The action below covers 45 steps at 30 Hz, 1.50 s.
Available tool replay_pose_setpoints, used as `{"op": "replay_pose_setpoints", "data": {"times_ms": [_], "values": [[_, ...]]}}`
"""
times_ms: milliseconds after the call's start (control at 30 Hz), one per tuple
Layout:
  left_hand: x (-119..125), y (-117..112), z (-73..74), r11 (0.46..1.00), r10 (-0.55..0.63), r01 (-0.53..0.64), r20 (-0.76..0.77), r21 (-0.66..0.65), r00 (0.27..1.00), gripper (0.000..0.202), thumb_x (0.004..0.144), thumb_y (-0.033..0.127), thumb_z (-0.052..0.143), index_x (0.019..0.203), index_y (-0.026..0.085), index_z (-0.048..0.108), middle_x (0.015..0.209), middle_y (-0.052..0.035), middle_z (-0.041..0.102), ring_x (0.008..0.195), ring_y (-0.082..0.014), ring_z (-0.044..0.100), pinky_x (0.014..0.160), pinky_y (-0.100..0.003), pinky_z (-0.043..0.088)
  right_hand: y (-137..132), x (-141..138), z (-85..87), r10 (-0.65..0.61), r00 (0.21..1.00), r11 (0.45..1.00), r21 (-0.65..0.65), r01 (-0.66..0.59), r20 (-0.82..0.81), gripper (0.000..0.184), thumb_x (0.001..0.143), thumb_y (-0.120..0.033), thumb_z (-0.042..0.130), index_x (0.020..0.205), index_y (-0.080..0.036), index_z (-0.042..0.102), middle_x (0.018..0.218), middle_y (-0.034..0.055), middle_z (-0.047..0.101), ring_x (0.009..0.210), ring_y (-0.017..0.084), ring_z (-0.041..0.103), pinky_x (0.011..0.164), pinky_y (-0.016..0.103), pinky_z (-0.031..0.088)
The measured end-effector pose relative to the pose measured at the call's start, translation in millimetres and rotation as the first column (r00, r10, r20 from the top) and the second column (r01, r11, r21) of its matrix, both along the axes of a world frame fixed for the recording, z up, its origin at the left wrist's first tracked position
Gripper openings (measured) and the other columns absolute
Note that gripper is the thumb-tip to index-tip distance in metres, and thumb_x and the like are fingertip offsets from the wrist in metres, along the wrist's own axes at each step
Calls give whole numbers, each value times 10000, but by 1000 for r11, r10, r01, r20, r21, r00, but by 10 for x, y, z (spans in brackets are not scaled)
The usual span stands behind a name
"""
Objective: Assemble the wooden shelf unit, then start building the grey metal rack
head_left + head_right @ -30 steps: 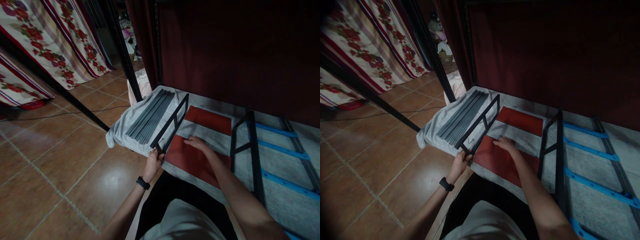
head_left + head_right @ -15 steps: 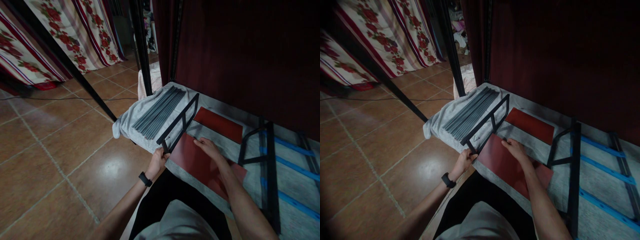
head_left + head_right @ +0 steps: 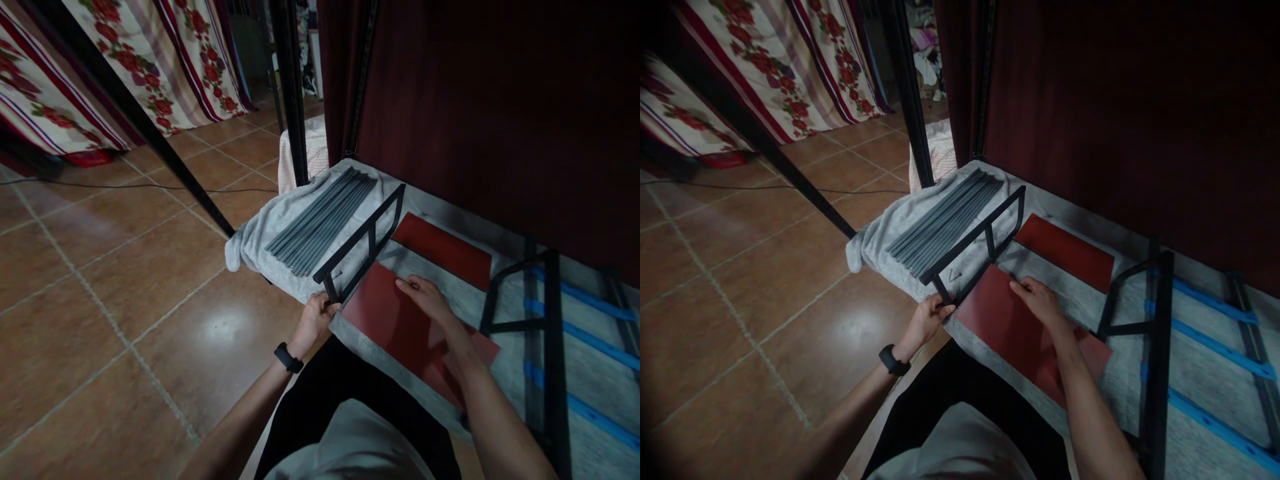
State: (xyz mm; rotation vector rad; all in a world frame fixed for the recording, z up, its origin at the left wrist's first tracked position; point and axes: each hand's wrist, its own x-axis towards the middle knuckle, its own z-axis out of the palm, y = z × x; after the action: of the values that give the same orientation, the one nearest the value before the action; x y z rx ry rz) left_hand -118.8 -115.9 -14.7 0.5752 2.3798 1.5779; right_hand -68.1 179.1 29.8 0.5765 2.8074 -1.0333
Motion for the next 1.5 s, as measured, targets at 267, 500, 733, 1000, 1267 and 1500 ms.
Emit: {"op": "replay_pose_setpoints", "data": {"times_ms": [267,500,733,1000,1267,1500], "values": [[-14,-20,16,997,-29,24,56,77,998,217,892,322,630,829,135,719,824,-53,674,771,-184,615,716,-280,484,-31,-23,-47,22,1000,1000,1,-22,4,456,858,-655,491,700,-233,564,679,-1,598,684,180,557,637,284,386],[20,-12,16,989,-42,24,118,145,992,274,860,394,674,789,130,699,812,-54,648,765,-184,589,695,-277,473,-24,-28,-103,9,1000,1000,20,-10,14,476,858,-678,482,697,-237,561,663,-4,597,677,185,560,628,289,380],[9,-19,26,986,-46,23,135,166,990,269,813,392,727,746,135,683,766,-44,626,784,-197,582,730,-295,474,-18,-24,-93,-14,999,999,35,13,34,483,853,-694,489,712,-241,584,685,-4,610,700,195,578,651,302,379],[-13,-34,1,978,-66,32,165,205,984,308,841,431,688,826,124,701,839,-58,644,782,-189,581,715,-289,453,14,-1,-91,9,1000,1000,-26,-9,-6,499,837,-712,499,716,-236,591,688,4,615,705,199,571,651,297,394],[3,-14,12,975,-73,34,173,219,982,265,843,393,683,820,129,699,792,-42,622,763,-182,574,685,-267,445,-24,18,-27,-9,999,1000,-15,9,-32,515,821,-723,505,681,-234,589,656,4,603,675,191,547,621,293,388],[-12,-27,11,975,-90,67,105,211,990,161,856,287,656,869,140,721,818,-45,651,796,-192,591,721,-275,452,-2,5,-62,-7,1000,1000,-14,7,26,510,821,-724,504,700,-237,599,688,3,623,712,202,575,661,302,399]]}}
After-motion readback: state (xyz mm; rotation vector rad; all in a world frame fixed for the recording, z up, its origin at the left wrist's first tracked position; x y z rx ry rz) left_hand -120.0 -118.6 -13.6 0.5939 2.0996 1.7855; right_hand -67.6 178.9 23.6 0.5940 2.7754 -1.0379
